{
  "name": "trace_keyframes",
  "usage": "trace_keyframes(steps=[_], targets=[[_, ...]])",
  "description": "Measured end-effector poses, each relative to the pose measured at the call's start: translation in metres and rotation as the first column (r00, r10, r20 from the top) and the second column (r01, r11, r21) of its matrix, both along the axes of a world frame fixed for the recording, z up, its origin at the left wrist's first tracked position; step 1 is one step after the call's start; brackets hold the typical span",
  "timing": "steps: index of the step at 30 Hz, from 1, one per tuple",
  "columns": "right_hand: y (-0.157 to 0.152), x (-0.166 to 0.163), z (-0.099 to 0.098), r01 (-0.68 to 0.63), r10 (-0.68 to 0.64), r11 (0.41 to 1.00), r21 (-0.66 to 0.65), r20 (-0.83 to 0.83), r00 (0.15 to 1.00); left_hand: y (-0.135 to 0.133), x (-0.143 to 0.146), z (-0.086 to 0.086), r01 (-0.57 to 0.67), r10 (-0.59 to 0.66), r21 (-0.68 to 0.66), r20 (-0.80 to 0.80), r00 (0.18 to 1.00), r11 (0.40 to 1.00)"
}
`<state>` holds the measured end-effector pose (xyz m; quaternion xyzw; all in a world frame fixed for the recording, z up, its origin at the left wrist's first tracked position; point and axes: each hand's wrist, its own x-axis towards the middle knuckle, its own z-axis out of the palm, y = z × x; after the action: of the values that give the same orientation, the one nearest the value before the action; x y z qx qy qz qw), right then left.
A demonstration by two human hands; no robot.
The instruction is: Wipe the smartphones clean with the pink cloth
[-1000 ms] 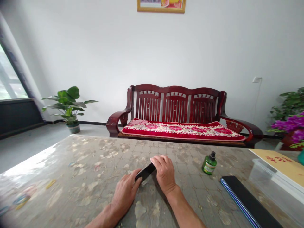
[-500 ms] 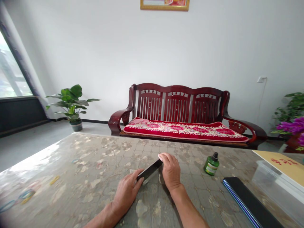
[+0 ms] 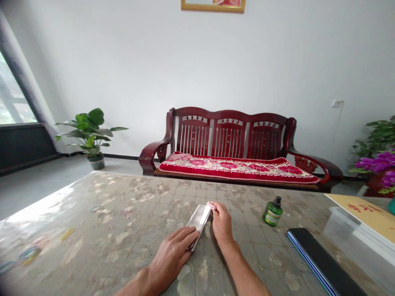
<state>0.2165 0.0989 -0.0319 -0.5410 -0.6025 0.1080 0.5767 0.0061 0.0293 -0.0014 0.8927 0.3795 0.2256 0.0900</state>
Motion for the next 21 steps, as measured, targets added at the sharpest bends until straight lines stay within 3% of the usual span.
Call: trace_keyframes(steps=[7, 21], targets=[[0.008, -0.001, -0.007, 0.007, -0.006, 1.0, -0.019, 0.05, 0.999, -0.008, 0.015, -0.004, 0.023, 0.017, 0.17, -0.231, 0.973, 0.985], [0.004, -0.015, 0.011, 0.024, -0.034, 0.999, 0.031, 0.378, 0.925, -0.014, 0.015, 0.003, 0.136, -0.056, 0.231, -0.324, 0.944, 0.963]])
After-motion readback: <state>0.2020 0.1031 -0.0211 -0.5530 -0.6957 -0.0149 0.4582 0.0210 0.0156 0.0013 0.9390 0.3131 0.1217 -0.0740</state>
